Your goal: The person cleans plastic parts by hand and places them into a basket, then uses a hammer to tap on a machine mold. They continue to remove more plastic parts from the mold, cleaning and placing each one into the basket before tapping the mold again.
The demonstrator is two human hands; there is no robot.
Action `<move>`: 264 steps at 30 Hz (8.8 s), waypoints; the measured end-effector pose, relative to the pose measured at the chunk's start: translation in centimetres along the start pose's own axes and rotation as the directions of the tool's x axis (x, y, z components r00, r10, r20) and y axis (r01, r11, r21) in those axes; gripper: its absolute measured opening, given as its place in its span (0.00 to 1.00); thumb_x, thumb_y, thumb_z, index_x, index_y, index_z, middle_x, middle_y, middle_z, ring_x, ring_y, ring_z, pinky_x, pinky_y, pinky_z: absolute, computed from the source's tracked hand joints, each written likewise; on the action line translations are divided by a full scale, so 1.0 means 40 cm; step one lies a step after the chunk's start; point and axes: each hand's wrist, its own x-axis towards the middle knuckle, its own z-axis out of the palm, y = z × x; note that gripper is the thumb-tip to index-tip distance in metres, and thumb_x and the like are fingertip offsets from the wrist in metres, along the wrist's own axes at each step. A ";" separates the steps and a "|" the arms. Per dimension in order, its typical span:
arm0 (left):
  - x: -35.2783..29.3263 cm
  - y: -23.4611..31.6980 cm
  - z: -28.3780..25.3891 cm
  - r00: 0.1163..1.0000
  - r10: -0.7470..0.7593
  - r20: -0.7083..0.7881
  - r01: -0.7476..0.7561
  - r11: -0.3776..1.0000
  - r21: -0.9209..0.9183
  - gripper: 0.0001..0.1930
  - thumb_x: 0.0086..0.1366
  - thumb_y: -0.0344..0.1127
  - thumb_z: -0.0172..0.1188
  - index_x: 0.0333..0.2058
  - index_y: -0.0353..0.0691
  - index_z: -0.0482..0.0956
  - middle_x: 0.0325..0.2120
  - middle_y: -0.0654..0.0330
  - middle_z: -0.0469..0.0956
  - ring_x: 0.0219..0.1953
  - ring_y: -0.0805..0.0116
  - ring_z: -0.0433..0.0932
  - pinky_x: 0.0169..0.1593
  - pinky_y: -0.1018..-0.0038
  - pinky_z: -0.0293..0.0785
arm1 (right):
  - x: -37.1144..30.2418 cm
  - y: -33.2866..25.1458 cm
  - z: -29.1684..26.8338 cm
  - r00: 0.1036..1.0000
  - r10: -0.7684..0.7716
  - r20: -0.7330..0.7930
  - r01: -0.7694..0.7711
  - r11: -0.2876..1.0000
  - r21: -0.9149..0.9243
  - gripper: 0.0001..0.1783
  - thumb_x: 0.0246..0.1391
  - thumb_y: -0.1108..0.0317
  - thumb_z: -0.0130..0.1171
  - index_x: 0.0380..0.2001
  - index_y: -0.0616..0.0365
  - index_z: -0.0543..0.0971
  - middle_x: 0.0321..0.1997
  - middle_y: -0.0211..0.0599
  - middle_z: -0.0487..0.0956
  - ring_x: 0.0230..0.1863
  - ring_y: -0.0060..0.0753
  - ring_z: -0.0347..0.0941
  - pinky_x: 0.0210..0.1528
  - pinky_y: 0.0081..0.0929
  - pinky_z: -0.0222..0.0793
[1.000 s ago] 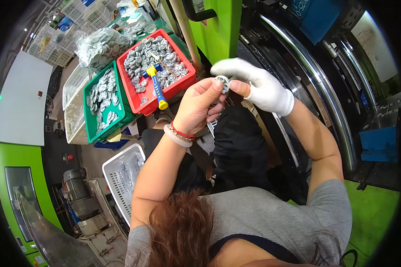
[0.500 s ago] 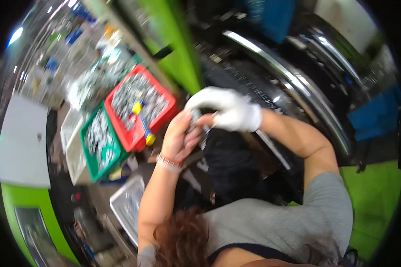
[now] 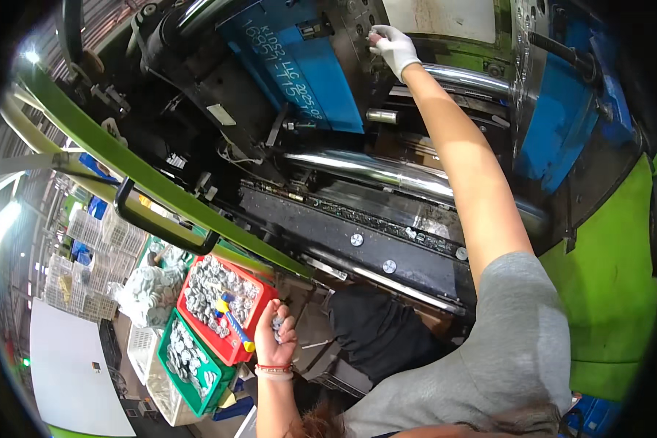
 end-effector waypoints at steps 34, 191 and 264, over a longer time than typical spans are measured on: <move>-0.024 -0.001 -0.009 0.999 0.036 0.020 -0.038 0.996 0.085 0.07 0.65 0.41 0.50 0.35 0.46 0.70 0.22 0.69 0.66 0.14 0.81 0.56 0.14 0.86 0.50 | 0.056 0.003 0.067 0.958 -0.233 -0.167 0.104 0.825 -0.556 0.17 0.47 0.61 0.60 0.42 0.52 0.79 0.43 0.41 0.78 0.46 0.40 0.74 0.49 0.27 0.67; -0.057 -0.103 0.216 0.728 0.422 0.540 -0.622 0.739 0.261 0.17 0.68 0.47 0.38 0.49 0.45 0.58 0.17 0.65 0.63 0.14 0.77 0.60 0.18 0.82 0.58 | -0.184 -0.038 0.046 0.951 -0.218 -0.219 0.043 0.795 -0.604 0.18 0.51 0.58 0.53 0.46 0.48 0.74 0.50 0.43 0.71 0.55 0.46 0.65 0.55 0.37 0.62; 0.036 -0.012 -0.063 0.983 0.065 -0.171 -0.015 0.961 0.278 0.07 0.64 0.40 0.51 0.34 0.46 0.73 0.23 0.70 0.71 0.16 0.79 0.62 0.18 0.83 0.58 | 0.311 0.072 -0.004 0.994 -0.098 -0.048 0.102 0.990 0.099 0.06 0.51 0.76 0.53 0.25 0.51 0.73 0.18 0.25 0.67 0.16 0.18 0.60 0.17 0.20 0.55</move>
